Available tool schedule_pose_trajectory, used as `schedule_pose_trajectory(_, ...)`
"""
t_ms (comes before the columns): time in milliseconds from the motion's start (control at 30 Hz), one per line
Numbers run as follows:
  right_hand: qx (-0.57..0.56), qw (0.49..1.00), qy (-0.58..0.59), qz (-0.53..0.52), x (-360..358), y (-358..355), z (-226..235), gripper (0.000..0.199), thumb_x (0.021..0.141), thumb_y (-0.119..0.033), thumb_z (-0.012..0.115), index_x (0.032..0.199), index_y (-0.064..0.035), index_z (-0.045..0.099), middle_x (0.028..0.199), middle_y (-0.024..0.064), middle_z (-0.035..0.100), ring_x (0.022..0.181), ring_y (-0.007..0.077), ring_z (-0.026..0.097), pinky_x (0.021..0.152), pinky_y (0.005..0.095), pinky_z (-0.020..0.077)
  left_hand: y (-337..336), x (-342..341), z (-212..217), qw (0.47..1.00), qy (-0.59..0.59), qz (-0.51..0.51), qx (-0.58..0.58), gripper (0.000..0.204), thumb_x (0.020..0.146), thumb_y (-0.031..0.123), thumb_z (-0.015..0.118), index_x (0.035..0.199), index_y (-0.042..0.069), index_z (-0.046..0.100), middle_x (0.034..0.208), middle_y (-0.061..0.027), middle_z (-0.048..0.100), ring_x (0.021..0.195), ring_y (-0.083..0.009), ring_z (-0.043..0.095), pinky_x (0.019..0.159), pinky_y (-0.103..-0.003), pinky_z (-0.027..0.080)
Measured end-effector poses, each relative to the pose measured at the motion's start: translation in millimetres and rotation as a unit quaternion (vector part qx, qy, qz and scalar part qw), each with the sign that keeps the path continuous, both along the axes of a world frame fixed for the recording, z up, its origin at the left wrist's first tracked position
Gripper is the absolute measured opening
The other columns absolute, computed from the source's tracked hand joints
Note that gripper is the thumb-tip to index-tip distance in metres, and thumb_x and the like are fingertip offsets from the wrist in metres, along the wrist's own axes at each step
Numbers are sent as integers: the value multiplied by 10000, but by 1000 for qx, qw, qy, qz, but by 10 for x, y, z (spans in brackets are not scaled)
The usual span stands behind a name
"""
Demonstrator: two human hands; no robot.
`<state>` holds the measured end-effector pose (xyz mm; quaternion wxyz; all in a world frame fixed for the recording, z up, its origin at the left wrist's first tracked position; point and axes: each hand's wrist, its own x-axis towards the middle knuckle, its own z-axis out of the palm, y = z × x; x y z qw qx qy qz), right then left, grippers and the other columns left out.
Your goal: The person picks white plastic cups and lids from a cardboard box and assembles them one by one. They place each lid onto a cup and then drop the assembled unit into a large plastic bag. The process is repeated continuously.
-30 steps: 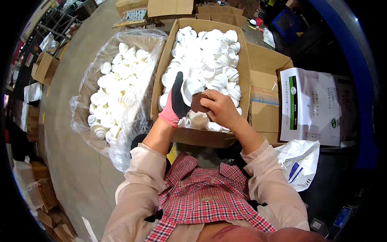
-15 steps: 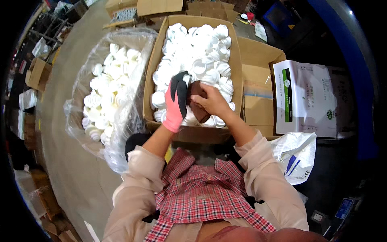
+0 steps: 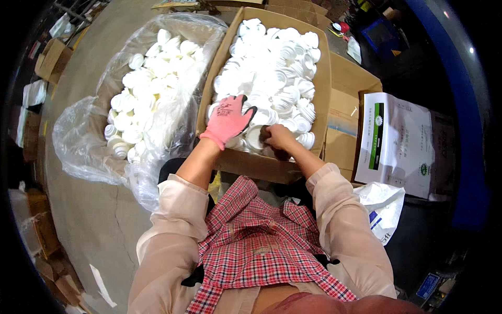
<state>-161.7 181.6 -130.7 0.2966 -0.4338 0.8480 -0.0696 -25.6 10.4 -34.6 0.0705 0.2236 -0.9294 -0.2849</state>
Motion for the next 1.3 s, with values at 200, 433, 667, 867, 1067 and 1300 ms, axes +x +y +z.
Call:
schedule_pose_trajectory(200,-227,954,-188,-60,-157,26,932,192,755,-146,736,864,-3,667,759,30,640,690,87,548,633,271,466,-126,84,350,937,135,31,321,383,936,270,559,1202,-5,575,1124,-125,649,1024,-222,612,886,-331,463)
schedule_pose_trajectory(433,-356,826,-407,-161,196,-96,1315,160,817,-92,699,931,8,649,878,28,635,781,138,582,740,276,471,152,-82,75,800,475,-212,299,629,788,242,710,1304,1,445,1293,-176,519,1175,-256,530,1005,-359,401)
schedule_pose_trajectory(667,-472,877,2,91,338,-68,1430,197,695,37,631,882,19,573,1025,169,556,941,365,568,841,380,473,69,-147,53,593,363,-52,717,547,971,407,412,1311,-21,437,1264,-252,544,1199,-394,519,1046,-498,392)
schedule_pose_trajectory(867,-525,840,80,110,587,-101,1468,237,644,50,627,857,-9,542,1020,168,542,946,370,573,766,415,495,215,-163,-73,332,168,-244,895,672,925,553,463,1277,-19,480,1170,-215,595,1088,-313,589,999,-415,445)
schedule_pose_trajectory(1067,-521,841,148,5,442,-118,1607,221,682,47,592,897,21,551,1031,198,521,897,406,563,748,445,490,544,14,165,908,380,-80,155,458,744,103,704,1156,3,529,1059,-159,607,953,-324,596,837,-383,473)
schedule_pose_trajectory(1300,-463,866,111,-154,338,-132,1296,150,884,-40,565,990,64,543,996,249,516,863,469,520,727,474,451,491,-118,249,903,426,-50,35,435,774,123,620,1185,-5,556,1111,-182,619,966,-362,610,828,-415,477)
